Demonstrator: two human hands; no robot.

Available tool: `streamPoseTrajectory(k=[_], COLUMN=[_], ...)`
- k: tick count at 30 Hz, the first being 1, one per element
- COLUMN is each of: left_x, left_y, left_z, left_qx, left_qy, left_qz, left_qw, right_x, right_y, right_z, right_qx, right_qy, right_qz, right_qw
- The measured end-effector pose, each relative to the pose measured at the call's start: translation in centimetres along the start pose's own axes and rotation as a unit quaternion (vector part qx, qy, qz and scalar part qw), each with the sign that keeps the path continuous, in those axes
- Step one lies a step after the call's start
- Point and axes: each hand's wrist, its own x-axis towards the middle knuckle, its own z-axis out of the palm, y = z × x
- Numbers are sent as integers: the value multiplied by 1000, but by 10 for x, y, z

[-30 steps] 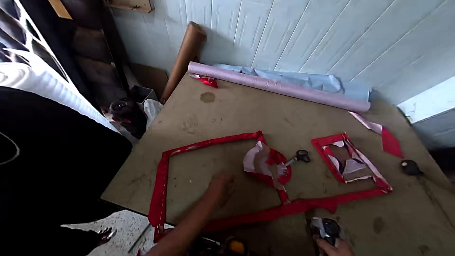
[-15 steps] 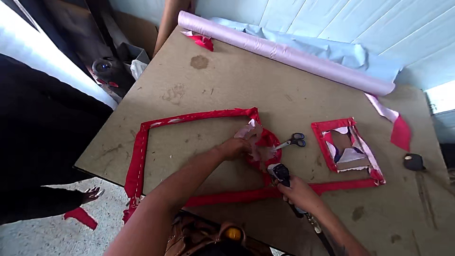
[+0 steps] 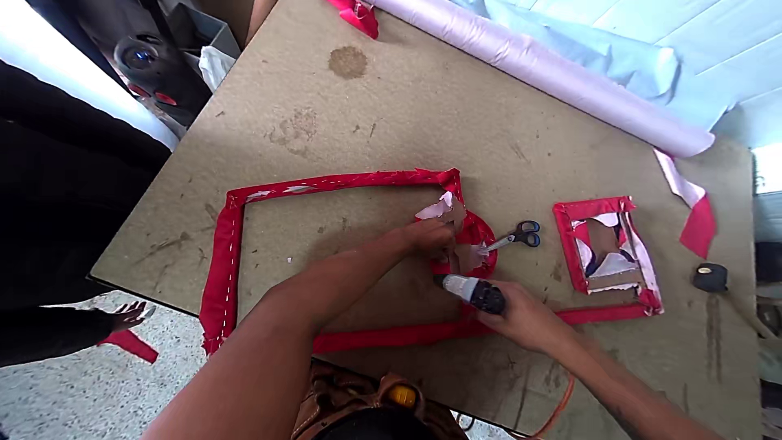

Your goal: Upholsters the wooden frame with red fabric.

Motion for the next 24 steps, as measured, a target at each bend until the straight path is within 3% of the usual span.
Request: streamPoseTrajectory(k=[2, 7, 11, 24], left_x=[5, 11, 15, 18], left_y=[1, -1, -3, -8], left_z=[-5, -11, -8, -12], left_qx=[-11, -18, -16, -9], left_qy=[-24, -53, -57, -69], left_qz=[-15, -41, -23, -30], left_qw=[1000, 998, 998, 997], right_x=[20, 52, 59, 52], right_y=[0, 14, 26, 36], right_z=[-5, -24, -25, -22], right_qx=[-68, -203, -138, -106], right_qy=[-16, -82, -71, -80], right_qz=[-48, -71, -81, -104], right_qw=[996, 973, 985, 986])
